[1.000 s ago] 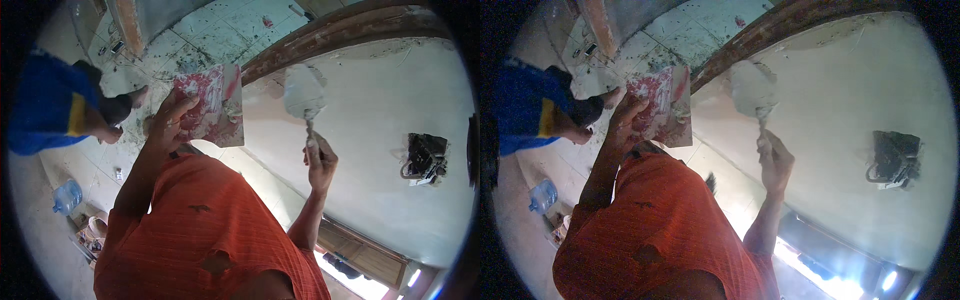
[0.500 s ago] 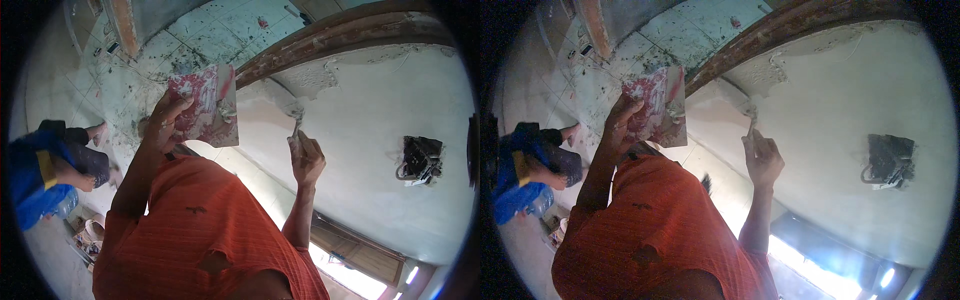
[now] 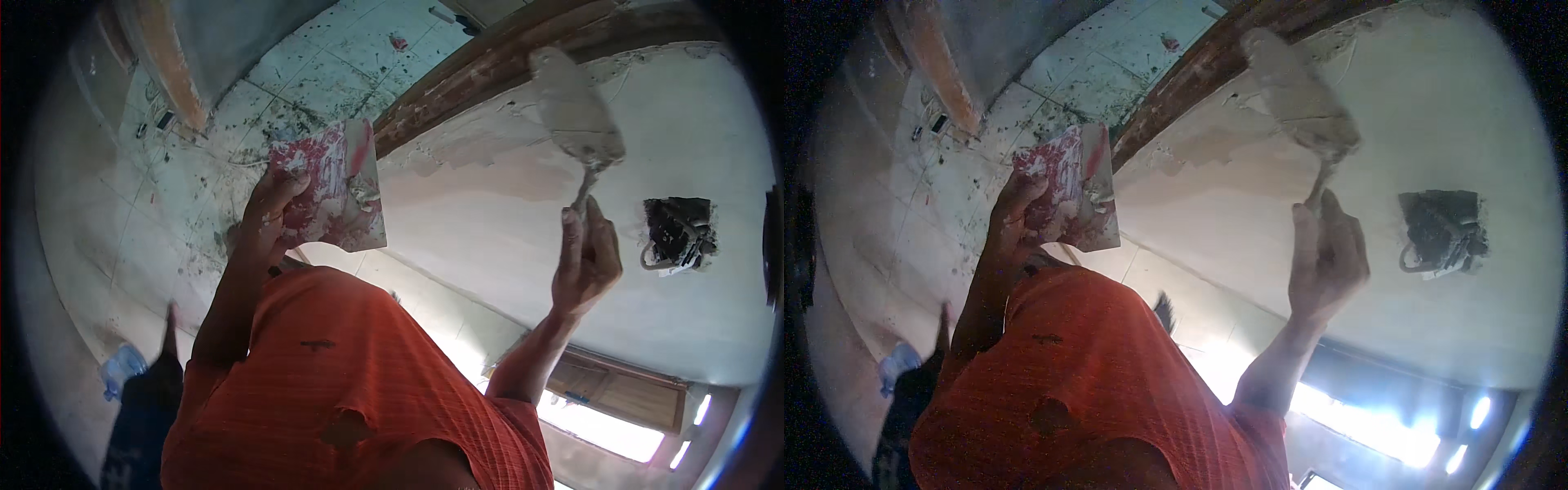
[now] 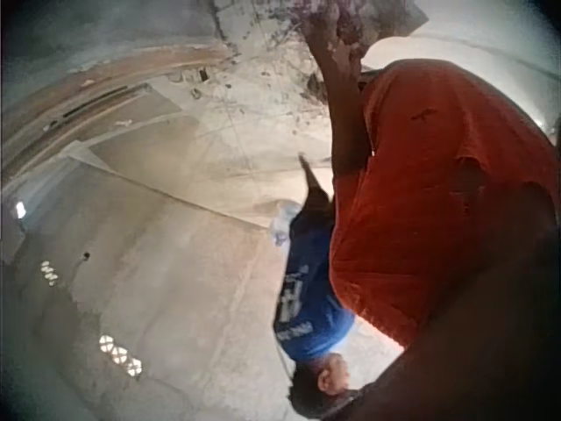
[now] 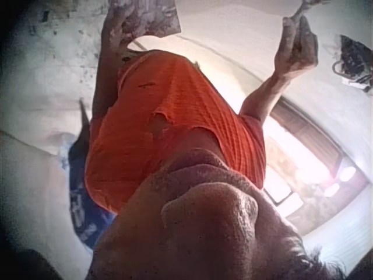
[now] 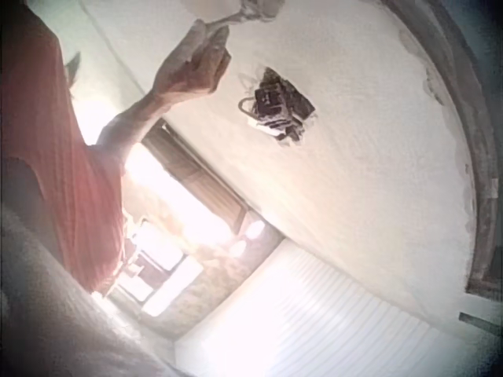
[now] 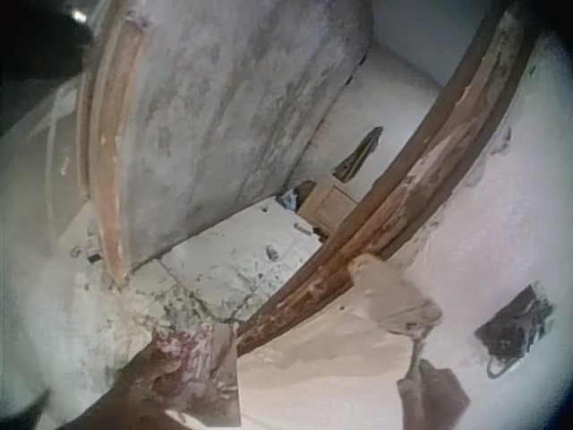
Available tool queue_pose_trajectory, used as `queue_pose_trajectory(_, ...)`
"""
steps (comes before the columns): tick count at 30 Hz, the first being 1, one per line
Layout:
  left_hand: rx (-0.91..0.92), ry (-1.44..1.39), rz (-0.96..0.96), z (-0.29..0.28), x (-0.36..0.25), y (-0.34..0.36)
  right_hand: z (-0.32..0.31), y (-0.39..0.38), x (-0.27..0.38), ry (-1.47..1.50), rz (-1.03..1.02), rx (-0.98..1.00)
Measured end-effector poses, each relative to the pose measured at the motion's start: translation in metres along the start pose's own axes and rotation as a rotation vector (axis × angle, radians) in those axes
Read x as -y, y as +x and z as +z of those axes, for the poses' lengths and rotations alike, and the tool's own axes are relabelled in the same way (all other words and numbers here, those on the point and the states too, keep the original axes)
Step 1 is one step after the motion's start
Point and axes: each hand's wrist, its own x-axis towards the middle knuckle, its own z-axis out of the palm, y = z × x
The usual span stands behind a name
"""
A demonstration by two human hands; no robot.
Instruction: The person applies plaster to a wall and a door frame using a trowel and a small board. The person scoops plaster from the board onto the trowel and smooths it onto the surface.
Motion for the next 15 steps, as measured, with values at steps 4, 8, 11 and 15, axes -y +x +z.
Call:
queue_pose_trajectory(4,0.043,0.055,0.03,-0.003,-0.005,-0.003,-0.004,-0.024,-0.016,0.061,0.056,-0.164)
queue_pose_trajectory(8,0.038,0.116,0.064,0.026,-0.015,-0.011,0.047,-0.101,-0.051,0.617,0.172,-0.304)
queue_pose_trajectory(11,0.198,0.103,0.179,0.013,-0.013,-0.006,0.114,-0.146,-0.034,0.885,0.459,-0.344)
queue_pose_trajectory(15,0.189,0.132,0.134,-0.003,-0.012,0.008,0.16,-0.16,-0.03,0.897,0.476,-0.387)
